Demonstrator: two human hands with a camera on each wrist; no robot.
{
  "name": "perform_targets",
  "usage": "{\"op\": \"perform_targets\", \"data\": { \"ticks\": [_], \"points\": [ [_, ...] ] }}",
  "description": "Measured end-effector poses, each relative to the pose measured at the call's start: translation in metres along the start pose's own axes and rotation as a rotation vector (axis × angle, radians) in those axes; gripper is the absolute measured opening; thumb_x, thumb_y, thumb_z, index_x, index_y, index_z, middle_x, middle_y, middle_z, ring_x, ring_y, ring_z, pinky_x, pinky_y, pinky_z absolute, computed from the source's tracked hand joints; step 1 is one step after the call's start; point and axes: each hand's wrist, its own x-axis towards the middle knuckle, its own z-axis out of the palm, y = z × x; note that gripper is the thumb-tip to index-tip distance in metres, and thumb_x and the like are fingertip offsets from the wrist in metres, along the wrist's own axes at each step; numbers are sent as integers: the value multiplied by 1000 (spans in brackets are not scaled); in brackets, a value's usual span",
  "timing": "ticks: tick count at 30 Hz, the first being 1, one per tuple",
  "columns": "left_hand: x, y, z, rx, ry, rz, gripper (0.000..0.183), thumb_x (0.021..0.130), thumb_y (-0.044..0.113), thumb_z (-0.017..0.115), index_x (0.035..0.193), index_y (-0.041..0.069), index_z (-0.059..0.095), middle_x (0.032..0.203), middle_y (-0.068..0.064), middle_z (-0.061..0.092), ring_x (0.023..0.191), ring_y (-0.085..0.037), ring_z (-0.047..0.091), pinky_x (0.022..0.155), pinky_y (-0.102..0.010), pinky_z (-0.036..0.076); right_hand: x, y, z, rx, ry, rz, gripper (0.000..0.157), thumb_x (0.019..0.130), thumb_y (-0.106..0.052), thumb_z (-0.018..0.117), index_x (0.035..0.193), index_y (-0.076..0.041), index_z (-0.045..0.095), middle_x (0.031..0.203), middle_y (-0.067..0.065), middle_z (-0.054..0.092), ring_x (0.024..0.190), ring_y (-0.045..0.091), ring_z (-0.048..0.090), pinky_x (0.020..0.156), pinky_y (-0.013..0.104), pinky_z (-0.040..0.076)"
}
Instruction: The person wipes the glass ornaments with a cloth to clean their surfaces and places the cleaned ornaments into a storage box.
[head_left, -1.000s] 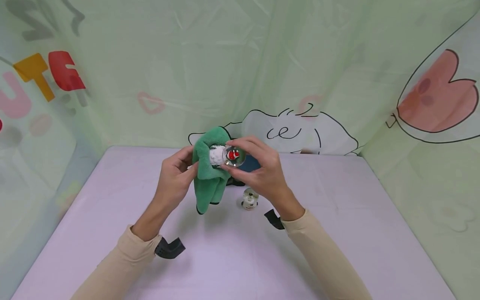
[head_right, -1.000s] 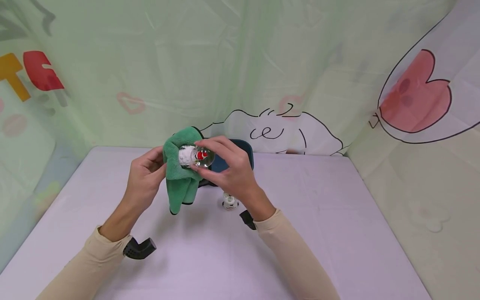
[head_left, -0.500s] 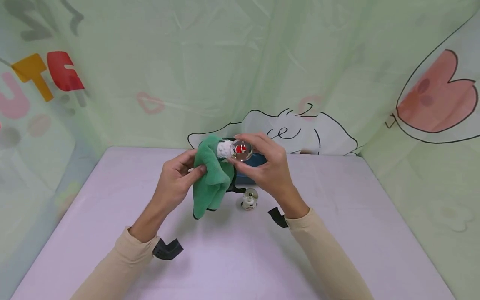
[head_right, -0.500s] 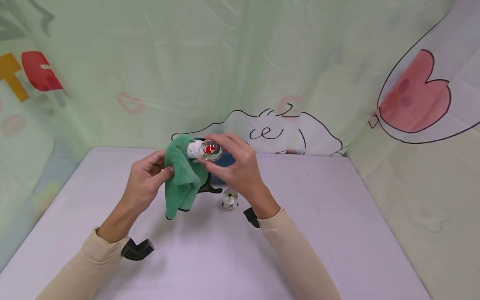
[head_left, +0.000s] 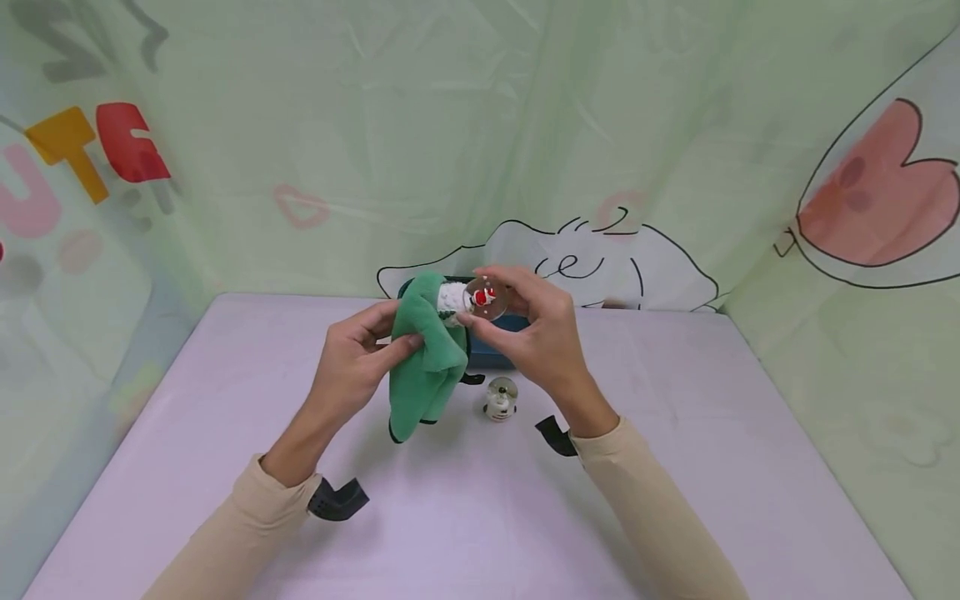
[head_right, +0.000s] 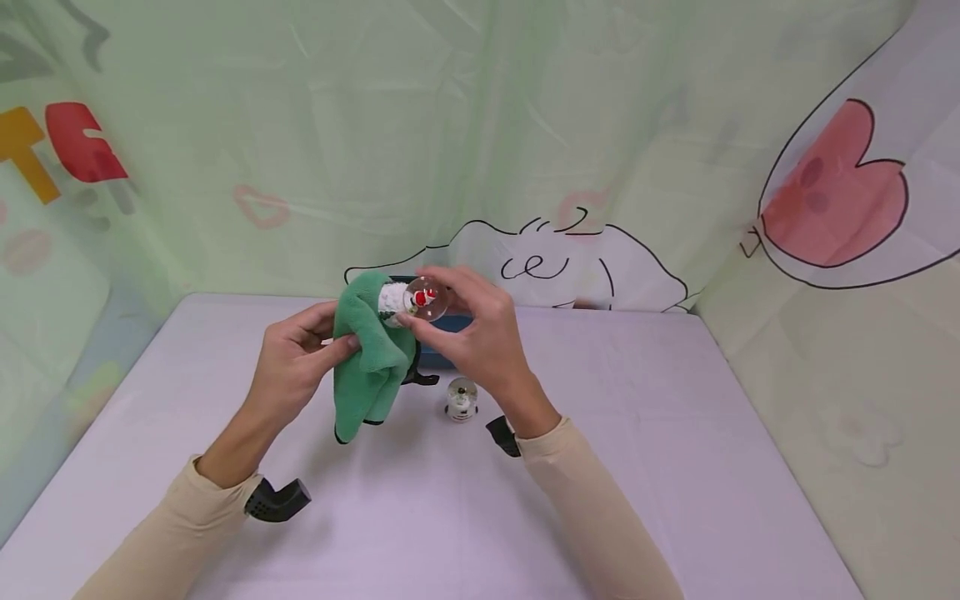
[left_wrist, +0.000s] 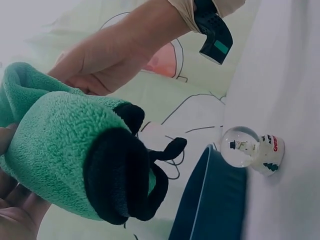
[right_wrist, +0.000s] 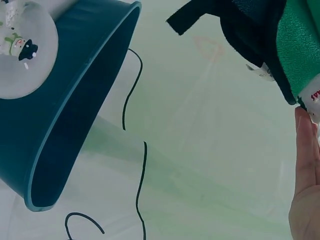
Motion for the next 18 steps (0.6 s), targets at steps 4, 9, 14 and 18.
{"op": "perform_targets", "data": {
  "ticks": [4, 9, 14, 18],
  "points": [
    [1, 1, 2, -1, 20, -3, 38, 92, -1, 73, 129, -3, 65, 117, -19, 72, 103, -16, 71, 81, -32, 62, 0, -3, -1, 32, -14, 6, 51, 78, 3, 86, 125, -1, 68, 108, 9, 71, 79, 14, 68, 75, 28, 61],
    [1, 1, 4, 7, 44, -2, 37, 91, -2, 73, 127, -4, 66, 118, -19, 72, 104, -15, 71, 81, -32, 61, 1, -5, -4, 86, -54, 5, 56, 75, 5, 86, 128, 1, 67, 112, 8, 70, 79, 16, 68, 74, 31, 62],
    [1, 0, 4, 38, 69, -1, 36, 91, -3, 73, 127, -3, 67, 120, -19, 71, 106, -12, 70, 81, -28, 61, 1, -7, -5, 108, -93, 8, 60, 74, 6, 87, 130, 3, 66, 115, 10, 71, 79, 15, 68, 74, 31, 62],
    [1, -1, 3, 53, 92, 13, 35, 92, -4, 70, 127, -3, 66, 121, -18, 71, 108, -12, 69, 82, -26, 60, 1, -8, -7, 131, -140, -11, 68, 72, 9, 87, 136, 3, 62, 119, 13, 70, 77, 14, 66, 76, 32, 62]
  ]
}}
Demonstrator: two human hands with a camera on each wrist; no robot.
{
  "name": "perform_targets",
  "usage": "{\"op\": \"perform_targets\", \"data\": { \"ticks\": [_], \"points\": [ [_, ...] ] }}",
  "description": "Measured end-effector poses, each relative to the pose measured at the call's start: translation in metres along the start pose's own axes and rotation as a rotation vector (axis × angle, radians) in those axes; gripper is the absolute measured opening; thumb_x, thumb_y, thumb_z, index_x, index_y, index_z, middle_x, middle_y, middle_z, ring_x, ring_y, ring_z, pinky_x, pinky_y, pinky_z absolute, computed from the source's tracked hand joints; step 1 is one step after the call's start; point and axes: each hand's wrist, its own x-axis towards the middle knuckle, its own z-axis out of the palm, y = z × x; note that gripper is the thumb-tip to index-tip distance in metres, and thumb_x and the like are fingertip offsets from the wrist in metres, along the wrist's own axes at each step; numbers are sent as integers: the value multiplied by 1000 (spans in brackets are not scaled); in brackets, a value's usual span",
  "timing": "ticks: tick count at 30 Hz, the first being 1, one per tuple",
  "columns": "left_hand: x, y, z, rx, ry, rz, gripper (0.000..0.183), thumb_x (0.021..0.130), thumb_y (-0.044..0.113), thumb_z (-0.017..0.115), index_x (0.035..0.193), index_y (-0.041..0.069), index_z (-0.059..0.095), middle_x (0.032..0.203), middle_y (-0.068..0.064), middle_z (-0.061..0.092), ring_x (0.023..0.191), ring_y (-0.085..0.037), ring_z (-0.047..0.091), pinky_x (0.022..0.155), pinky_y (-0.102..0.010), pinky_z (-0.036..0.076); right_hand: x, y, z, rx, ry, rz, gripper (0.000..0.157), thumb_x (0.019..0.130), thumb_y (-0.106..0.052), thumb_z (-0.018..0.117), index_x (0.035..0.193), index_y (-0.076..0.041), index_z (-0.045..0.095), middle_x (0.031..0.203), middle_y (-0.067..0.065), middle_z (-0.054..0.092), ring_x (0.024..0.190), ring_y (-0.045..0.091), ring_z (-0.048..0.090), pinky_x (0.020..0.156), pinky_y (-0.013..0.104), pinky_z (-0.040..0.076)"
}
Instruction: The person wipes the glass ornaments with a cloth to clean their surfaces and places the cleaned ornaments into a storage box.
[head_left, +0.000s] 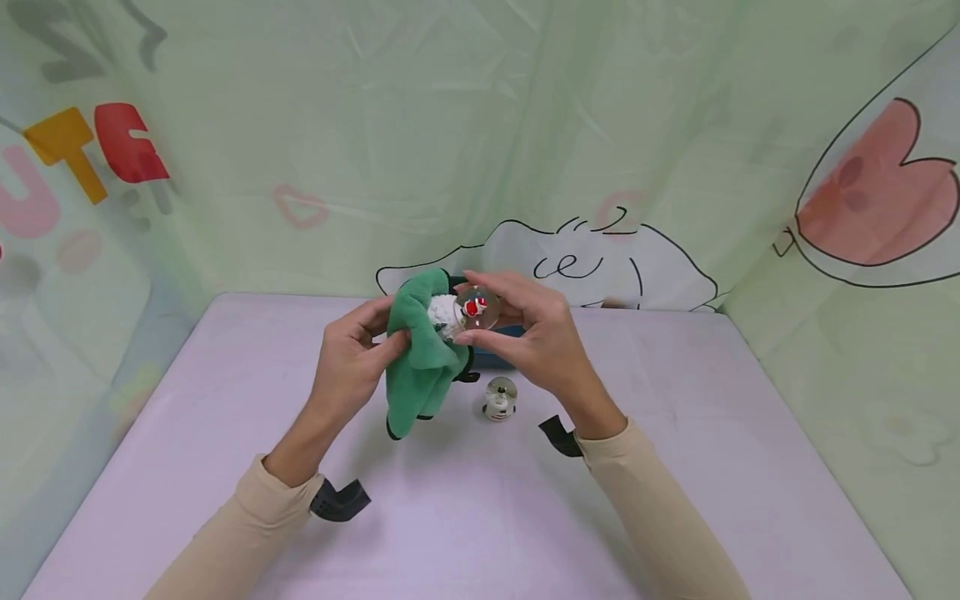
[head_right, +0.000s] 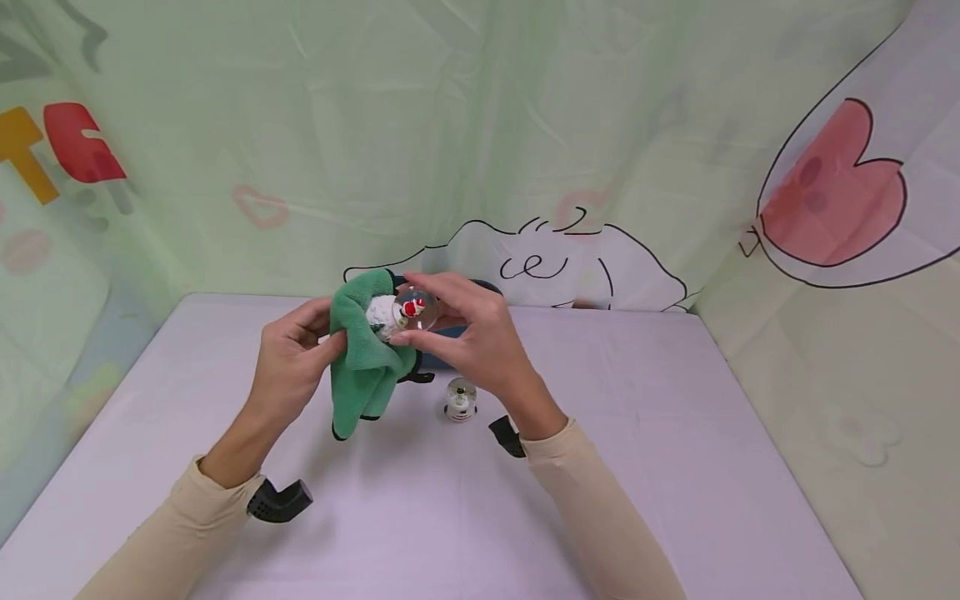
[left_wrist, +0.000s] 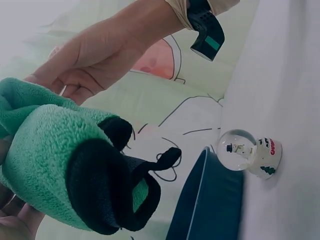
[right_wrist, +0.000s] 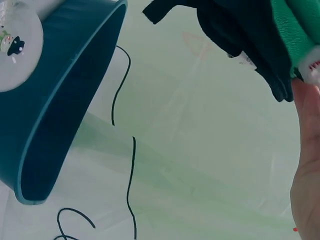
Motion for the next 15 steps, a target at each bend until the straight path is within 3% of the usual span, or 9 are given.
{"op": "perform_targets", "data": {
  "ticks": [4, 8, 15],
  "points": [
    [1, -1, -3, -4, 37, 0, 34, 94, -3, 68, 128, -2, 66, 120, -17, 71, 107, -14, 69, 84, -25, 59, 1, -1, -1, 31, -94, -16, 78, 75, 11, 83, 146, 0, 53, 128, 16, 65, 78, 13, 66, 80, 32, 62],
    [3, -1, -6, -18, 62, -9, 33, 96, -1, 67, 128, -1, 66, 118, -17, 72, 104, -16, 69, 86, -24, 58, 0, -1, 0, 76, -166, 1, 76, 82, 16, 75, 151, -1, 47, 131, 18, 59, 84, 16, 73, 81, 33, 62],
    [2, -1, -9, -25, -4, -33, 34, 96, -2, 66, 130, -2, 65, 119, -17, 70, 104, -17, 68, 85, -23, 58, -2, 0, -1, 131, -128, 60, 64, 80, 19, 75, 138, 5, 52, 129, 18, 63, 79, 22, 72, 79, 36, 62]
  ]
}}
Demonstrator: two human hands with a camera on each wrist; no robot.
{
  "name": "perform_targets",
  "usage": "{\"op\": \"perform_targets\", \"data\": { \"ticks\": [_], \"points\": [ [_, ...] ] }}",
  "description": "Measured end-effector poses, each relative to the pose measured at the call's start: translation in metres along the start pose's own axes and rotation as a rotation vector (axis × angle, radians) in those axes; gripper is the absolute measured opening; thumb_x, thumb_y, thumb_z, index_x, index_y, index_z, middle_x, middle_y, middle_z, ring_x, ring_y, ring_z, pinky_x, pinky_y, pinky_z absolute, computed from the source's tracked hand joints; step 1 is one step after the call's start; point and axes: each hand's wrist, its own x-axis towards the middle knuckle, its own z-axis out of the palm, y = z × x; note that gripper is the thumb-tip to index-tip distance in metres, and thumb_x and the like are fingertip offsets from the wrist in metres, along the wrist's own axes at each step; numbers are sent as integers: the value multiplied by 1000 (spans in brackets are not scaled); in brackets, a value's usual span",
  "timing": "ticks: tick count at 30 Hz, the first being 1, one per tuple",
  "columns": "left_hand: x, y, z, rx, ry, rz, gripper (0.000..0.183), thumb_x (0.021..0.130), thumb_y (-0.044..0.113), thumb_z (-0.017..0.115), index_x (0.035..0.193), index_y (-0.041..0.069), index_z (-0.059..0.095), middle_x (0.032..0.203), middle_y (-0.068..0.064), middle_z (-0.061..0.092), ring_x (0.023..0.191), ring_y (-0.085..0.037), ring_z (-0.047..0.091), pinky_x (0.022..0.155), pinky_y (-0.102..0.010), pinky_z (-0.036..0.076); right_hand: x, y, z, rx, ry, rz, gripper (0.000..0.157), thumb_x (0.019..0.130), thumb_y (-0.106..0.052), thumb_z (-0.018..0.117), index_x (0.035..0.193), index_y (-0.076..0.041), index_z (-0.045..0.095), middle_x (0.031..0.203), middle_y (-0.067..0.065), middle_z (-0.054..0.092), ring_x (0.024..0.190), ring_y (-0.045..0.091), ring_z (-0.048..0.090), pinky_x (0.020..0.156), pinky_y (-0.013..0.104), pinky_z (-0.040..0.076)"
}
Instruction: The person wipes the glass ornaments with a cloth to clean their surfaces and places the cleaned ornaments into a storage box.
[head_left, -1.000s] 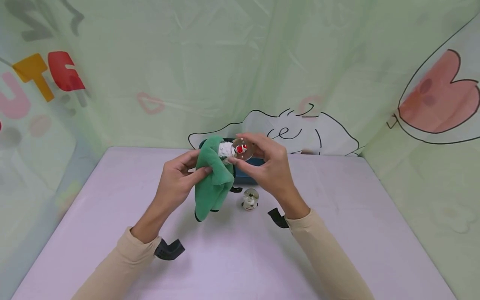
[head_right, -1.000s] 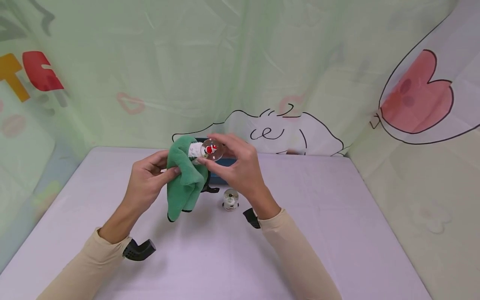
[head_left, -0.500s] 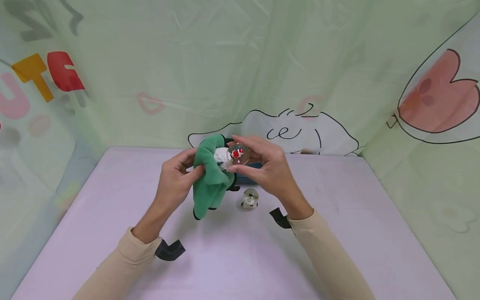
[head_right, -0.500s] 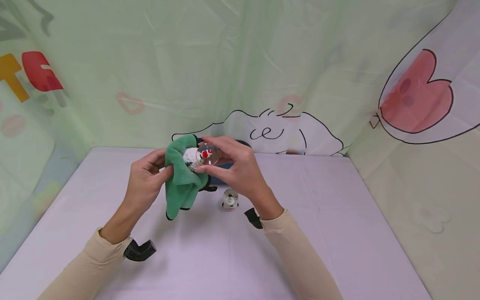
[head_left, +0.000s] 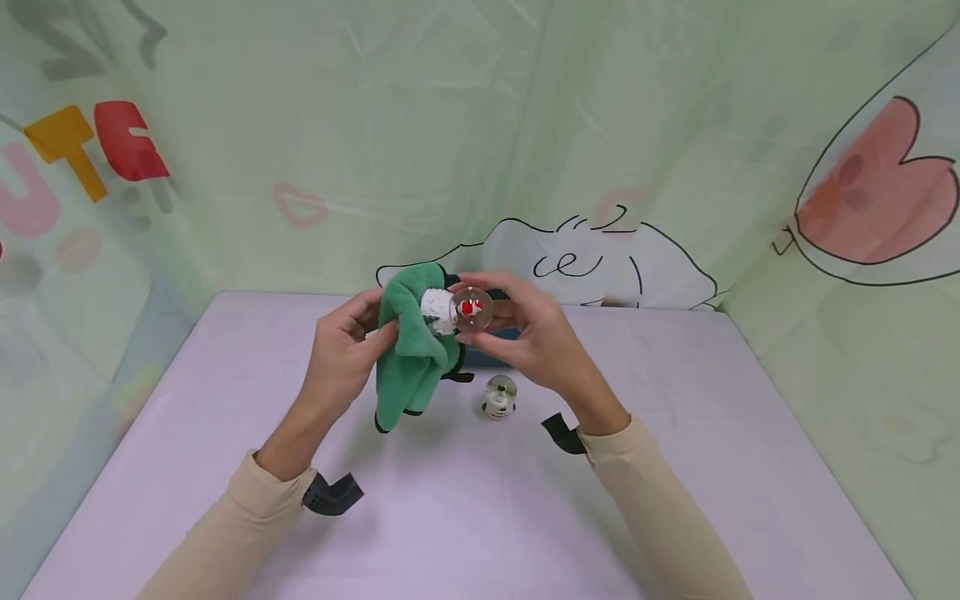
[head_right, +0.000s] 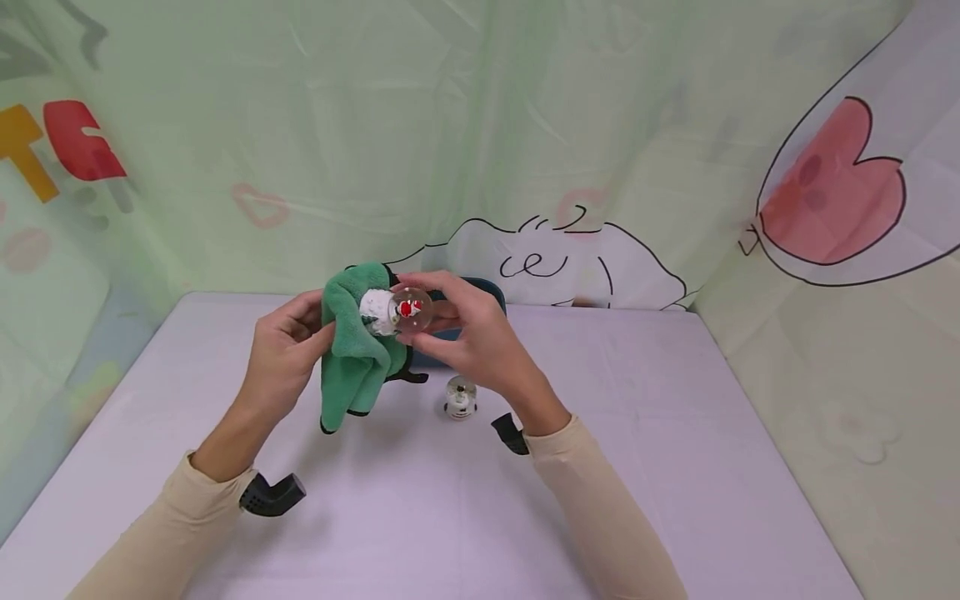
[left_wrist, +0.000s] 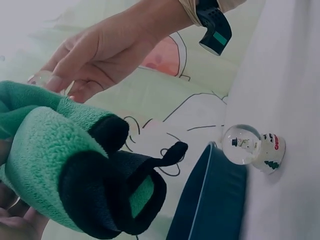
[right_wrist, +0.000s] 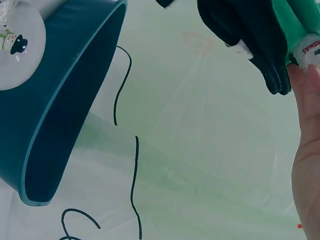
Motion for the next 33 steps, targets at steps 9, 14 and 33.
{"op": "perform_targets", "data": {
  "ticks": [9, 14, 33],
  "points": [
    [-1, -1, -7, 3, -147, -59, 39, 94, -4, 68, 133, 0, 62, 123, -16, 69, 111, -16, 67, 88, -25, 58, -1, 1, -6, -189, 48, -6, 56, 74, 4, 88, 126, 0, 65, 119, 9, 70, 96, 17, 69, 86, 31, 59],
    [-2, -3, -12, 22, -217, -43, 44, 95, -2, 67, 138, 5, 59, 130, -11, 67, 119, -17, 65, 91, -28, 58, -1, 2, -7, -174, 48, -15, 55, 74, 5, 87, 125, 1, 67, 119, 10, 70, 101, 19, 68, 89, 36, 59],
    [-13, -15, -37, 89, -252, -75, 47, 95, 3, 70, 140, 16, 61, 131, -6, 67, 112, -16, 68, 81, -29, 60, 6, 25, -13, -316, -75, 75, 50, 80, -6, 86, 127, -1, 67, 115, 6, 73, 96, 16, 70, 88, 31, 59]
  ]
}}
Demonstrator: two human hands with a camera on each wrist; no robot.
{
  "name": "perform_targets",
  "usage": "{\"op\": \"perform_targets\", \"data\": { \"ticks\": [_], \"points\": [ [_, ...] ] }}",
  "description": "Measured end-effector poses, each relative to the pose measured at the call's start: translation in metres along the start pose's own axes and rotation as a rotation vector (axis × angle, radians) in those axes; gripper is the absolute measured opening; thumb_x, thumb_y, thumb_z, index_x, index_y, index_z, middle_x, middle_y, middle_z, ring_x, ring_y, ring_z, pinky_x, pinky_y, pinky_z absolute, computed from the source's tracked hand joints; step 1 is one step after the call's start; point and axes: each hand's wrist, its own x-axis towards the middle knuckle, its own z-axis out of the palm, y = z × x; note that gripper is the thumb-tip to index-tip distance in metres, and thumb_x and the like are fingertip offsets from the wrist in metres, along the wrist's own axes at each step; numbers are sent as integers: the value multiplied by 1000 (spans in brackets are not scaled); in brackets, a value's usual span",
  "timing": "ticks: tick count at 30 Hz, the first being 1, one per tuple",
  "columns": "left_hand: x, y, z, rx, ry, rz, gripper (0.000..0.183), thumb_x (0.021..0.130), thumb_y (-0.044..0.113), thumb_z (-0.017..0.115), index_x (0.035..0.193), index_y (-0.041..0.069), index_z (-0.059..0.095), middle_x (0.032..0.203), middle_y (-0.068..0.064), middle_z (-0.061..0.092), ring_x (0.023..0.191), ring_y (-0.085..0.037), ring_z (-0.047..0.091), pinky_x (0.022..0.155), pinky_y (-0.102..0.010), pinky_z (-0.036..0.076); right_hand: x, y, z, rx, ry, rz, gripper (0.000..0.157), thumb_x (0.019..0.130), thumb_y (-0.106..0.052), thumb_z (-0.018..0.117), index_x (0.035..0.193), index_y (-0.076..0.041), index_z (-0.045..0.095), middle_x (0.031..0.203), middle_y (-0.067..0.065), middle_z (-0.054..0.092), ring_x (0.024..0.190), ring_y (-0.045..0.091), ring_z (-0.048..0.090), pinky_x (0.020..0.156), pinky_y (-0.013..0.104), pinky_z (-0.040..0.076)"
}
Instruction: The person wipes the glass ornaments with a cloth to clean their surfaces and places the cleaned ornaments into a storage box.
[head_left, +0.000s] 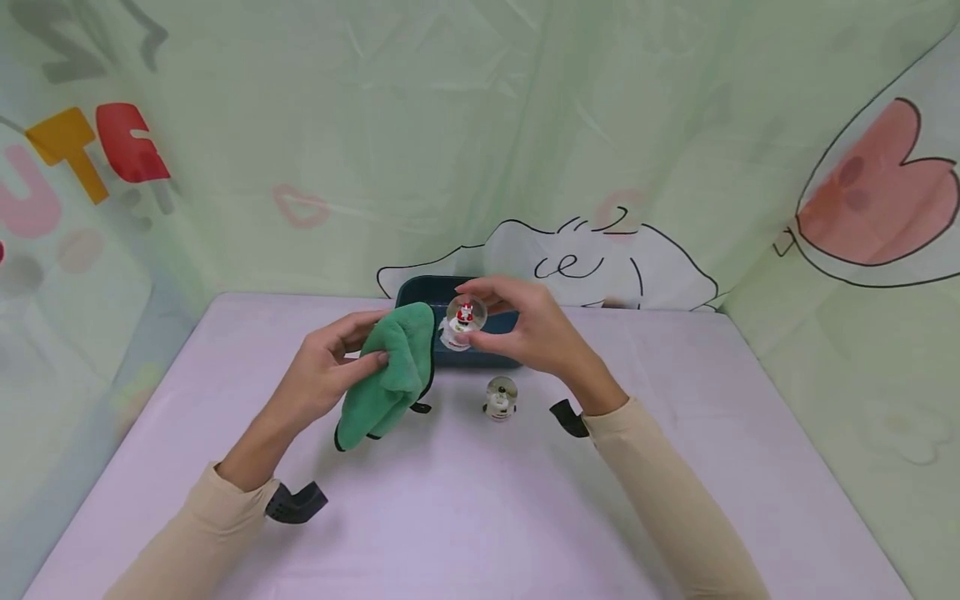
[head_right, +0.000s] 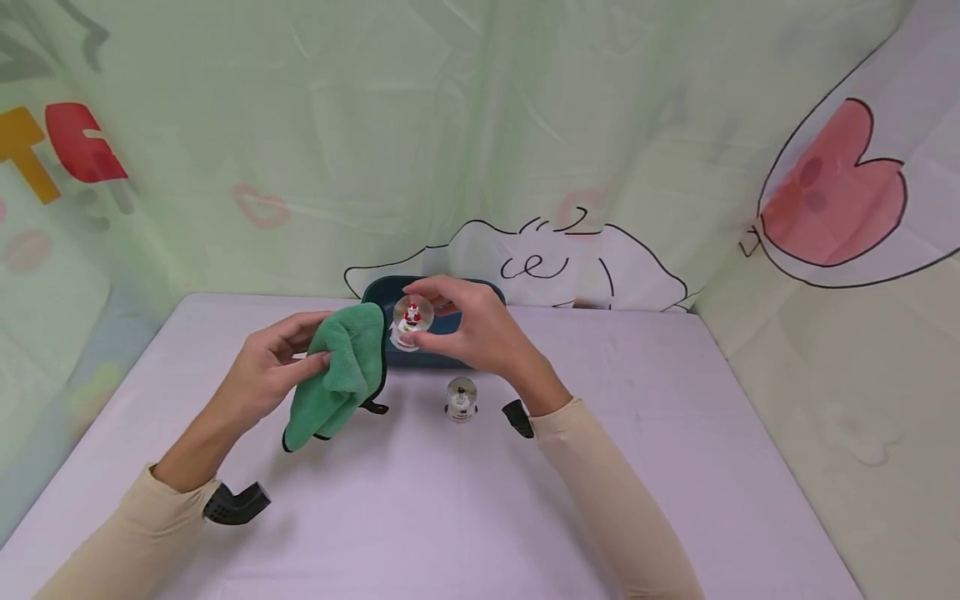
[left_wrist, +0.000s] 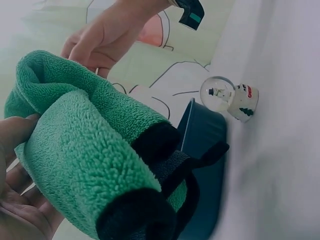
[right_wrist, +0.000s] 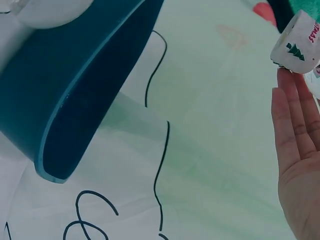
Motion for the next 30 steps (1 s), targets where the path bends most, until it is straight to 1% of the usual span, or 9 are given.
{"op": "perform_targets", "data": {
  "ticks": [4, 11, 16, 20, 25, 27, 30],
  "points": [
    [-4, -2, -5, 16, -1, -3, 46, 96, 4, 70, 139, 16, 61, 130, -7, 68, 110, -16, 68, 81, -30, 61, 5, 7, 2, -4, -13, 26, 48, 81, -7, 85, 125, -1, 67, 116, 7, 73, 97, 18, 71, 88, 34, 59],
    [-10, -3, -14, 71, 6, 1, 44, 96, 4, 69, 138, 14, 62, 129, -8, 68, 114, -11, 66, 83, -27, 59, 15, 20, 6, 10, -43, 89, 46, 84, -10, 82, 126, -1, 66, 118, 7, 72, 98, 19, 70, 88, 44, 59],
    [-14, -3, -20, 88, 12, -1, 45, 96, 2, 69, 138, 13, 62, 129, -10, 68, 112, -9, 66, 82, -26, 59, 22, 29, 11, 20, -70, 133, 49, 83, -11, 84, 127, -1, 66, 117, 7, 71, 99, 19, 69, 88, 45, 59],
    [-17, -5, -24, 100, 16, -8, 45, 95, 2, 69, 138, 13, 62, 128, -9, 68, 112, -8, 66, 82, -25, 59, 27, 37, 15, 18, -100, 165, 50, 83, -13, 84, 128, -2, 65, 116, 6, 71, 101, 19, 68, 89, 44, 59],
    [-19, -7, -28, 118, 11, -25, 44, 96, 3, 69, 138, 13, 62, 128, -9, 68, 111, -8, 66, 83, -25, 58, 33, 47, 21, 26, -137, 210, 50, 84, -13, 84, 130, -6, 65, 117, 4, 70, 102, 17, 67, 90, 37, 58],
    [-20, -7, -30, 126, 10, -32, 44, 96, 4, 69, 138, 14, 62, 128, -9, 68, 110, -9, 66, 83, -25, 59, 35, 51, 22, 35, -148, 236, 49, 85, -12, 83, 130, -6, 65, 117, 4, 70, 101, 18, 68, 89, 35, 58],
    [-22, -7, -32, 135, 9, -37, 44, 96, 5, 70, 138, 14, 62, 129, -9, 68, 110, -8, 66, 83, -25, 59, 39, 58, 24, 54, -166, 274, 49, 86, -12, 81, 131, -4, 64, 119, 7, 70, 103, 21, 68, 90, 36, 58]
  ]
}}
